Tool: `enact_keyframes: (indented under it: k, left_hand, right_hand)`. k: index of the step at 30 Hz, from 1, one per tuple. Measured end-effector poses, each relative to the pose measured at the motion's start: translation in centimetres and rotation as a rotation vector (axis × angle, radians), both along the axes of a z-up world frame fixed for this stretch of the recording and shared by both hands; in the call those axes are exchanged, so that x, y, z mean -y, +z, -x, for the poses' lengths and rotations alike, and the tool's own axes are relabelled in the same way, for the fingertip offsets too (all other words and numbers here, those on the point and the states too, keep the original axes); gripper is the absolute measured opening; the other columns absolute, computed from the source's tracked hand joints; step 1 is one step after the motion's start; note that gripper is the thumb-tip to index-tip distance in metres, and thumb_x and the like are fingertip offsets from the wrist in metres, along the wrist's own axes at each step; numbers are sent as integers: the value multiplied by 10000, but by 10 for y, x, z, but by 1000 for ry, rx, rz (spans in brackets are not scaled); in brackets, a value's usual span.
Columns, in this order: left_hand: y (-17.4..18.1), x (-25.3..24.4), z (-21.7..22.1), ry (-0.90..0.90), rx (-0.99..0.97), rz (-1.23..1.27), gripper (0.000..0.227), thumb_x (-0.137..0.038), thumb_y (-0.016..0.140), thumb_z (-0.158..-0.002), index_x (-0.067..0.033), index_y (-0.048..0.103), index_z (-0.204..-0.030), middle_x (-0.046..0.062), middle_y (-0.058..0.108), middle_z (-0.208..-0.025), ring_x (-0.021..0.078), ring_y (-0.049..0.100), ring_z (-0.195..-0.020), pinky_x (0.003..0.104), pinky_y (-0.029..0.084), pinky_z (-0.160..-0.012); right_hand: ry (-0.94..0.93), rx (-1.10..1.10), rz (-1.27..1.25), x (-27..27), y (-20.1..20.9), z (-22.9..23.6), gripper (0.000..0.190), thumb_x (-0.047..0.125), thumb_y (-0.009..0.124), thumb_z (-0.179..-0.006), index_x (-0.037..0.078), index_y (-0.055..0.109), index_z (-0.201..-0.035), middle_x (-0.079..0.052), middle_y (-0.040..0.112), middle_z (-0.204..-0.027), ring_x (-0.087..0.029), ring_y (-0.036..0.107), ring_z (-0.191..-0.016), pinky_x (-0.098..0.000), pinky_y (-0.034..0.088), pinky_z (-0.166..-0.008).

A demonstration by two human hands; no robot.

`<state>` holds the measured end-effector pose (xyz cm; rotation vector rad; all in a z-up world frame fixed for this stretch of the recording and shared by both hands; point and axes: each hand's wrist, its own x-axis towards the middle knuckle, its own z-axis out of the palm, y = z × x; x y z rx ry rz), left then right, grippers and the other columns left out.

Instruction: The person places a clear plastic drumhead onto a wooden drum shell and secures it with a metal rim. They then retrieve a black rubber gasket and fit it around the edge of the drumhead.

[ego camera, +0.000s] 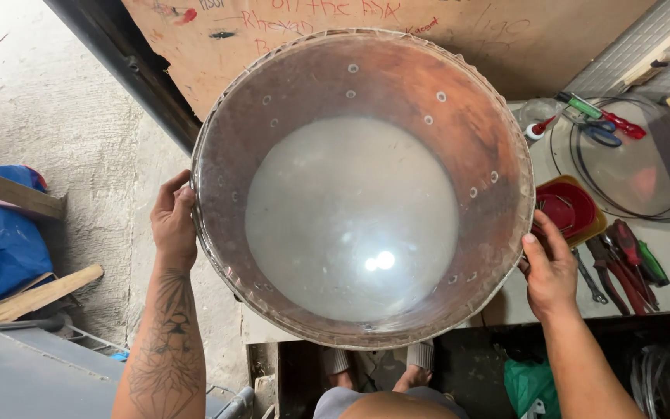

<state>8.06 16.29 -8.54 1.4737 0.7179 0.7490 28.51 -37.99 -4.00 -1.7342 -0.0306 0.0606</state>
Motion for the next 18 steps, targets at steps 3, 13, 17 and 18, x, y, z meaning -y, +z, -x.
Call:
enact_keyframes:
  k: [3,13,17,18]
  left_hand:
    - [-2,4,1,-29,104,86,363,-232,540,-1030,-116,595,-1369,-9,620,-990,58,544,-850,215,475,-789]
    - [-20,-3,8,-30,188,226,403,-189,588,-1027,-142,587,-1428,61,705,-1088,158,705,-882,287,609,-767]
    - [-9,10,18,30,206,333,440,-230,537,-1059,-145,550,-1491,41,674,-1043,175,691,-933,298,603,-871]
    - [-8,14,22,18,205,337,440,-230,537,-1059,-145,550,-1491,41,674,-1043,175,691,-933,298,603,-871]
  right_hand:
    - [-22,-20,-34,3,-7,-3,489,170,583,-1007,138,532,-1492,-91,612,-1379,-215,609,-1186,-358,570,-913]
    - [-28,88,-48,8,-21,-5,437,137,621,-1034,89,583,-1466,-248,527,-1417,-379,571,-1163,-593,532,-910]
    - [-45,17,-202,2,-13,0,503,180,615,-1023,113,537,-1515,-193,589,-1292,-348,650,-1074,-527,579,-903]
    - [-58,19,-200,5,-14,0,503,180,615,-1023,113,537,-1515,-193,589,-1292,-348,650,-1074,-527,579,-903]
